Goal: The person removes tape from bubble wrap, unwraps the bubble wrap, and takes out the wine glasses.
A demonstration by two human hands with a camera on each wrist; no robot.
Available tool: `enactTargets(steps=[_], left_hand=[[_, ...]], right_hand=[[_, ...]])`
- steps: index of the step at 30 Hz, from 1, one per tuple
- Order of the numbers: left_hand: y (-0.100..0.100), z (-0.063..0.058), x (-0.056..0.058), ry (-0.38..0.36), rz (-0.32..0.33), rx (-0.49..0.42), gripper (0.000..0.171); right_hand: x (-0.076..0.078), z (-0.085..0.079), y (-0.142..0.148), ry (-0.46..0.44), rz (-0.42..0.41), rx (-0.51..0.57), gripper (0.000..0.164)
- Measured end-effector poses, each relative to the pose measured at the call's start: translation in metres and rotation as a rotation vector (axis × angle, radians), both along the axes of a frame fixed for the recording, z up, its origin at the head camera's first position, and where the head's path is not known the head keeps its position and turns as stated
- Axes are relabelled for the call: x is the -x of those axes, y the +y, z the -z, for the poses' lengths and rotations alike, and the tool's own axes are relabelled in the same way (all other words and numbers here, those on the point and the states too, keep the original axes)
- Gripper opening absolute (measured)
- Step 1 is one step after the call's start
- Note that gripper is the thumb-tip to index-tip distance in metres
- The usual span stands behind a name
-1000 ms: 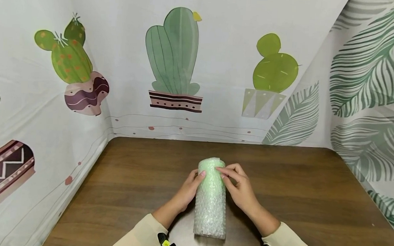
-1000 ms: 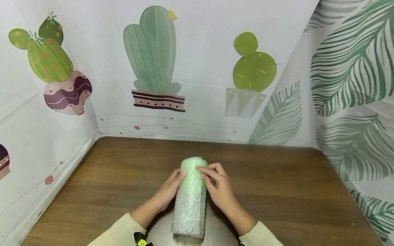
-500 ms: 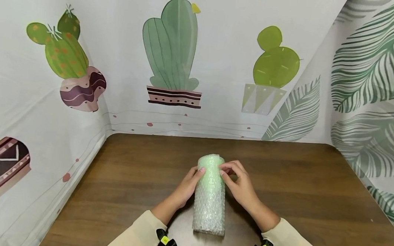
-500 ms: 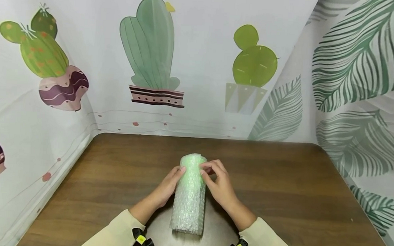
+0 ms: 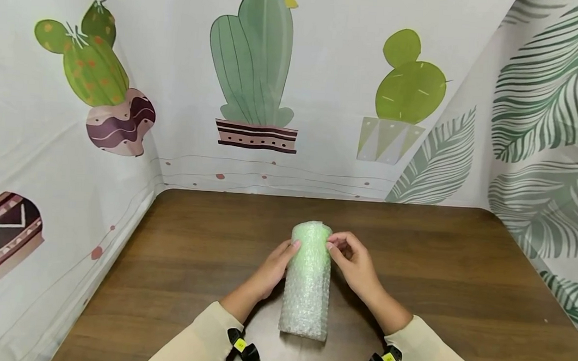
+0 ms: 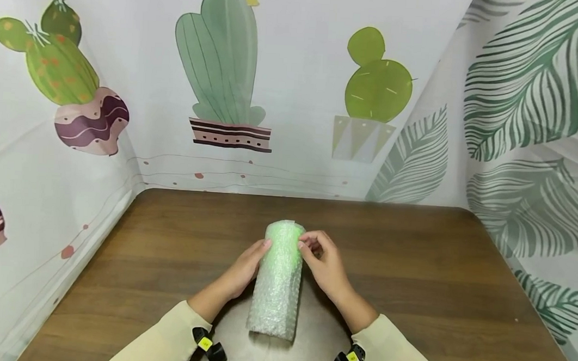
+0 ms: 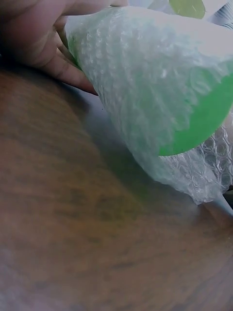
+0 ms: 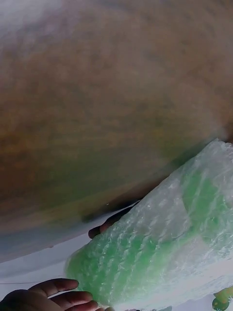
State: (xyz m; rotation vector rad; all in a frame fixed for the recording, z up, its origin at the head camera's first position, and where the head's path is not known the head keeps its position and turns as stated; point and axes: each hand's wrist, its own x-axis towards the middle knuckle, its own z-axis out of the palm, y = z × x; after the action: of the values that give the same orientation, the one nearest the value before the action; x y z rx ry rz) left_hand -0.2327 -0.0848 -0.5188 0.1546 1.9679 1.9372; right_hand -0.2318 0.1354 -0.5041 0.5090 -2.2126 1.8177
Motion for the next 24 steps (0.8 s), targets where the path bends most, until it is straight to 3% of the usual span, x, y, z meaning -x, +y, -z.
enactTargets(steps=[6, 12, 17, 24], left_hand=[[0.0, -0.002, 0.0, 0.007, 0.031, -0.008, 0.065], [0.0, -0.003, 0.002, -0.008, 0.036, -0.047, 0.057], [-0.001, -0.001, 0.002, -0.016, 0.026, -0.055, 0.059], [-0.001, 0.001, 0.002, -0.012, 0.032, -0.058, 0.062]], right_hand=[[0.001, -0.006, 0.001, -0.04, -0.038, 0.014, 0.011], [-0.001, -0.013, -0.002, -0.08, -0.013, 0.007, 0.016], [-0.003, -0.012, -0.004, 0.071, -0.003, -0.012, 0.022], [-0.008, -0.012, -0.002, 0.307, 0.001, -0.23, 0.035]])
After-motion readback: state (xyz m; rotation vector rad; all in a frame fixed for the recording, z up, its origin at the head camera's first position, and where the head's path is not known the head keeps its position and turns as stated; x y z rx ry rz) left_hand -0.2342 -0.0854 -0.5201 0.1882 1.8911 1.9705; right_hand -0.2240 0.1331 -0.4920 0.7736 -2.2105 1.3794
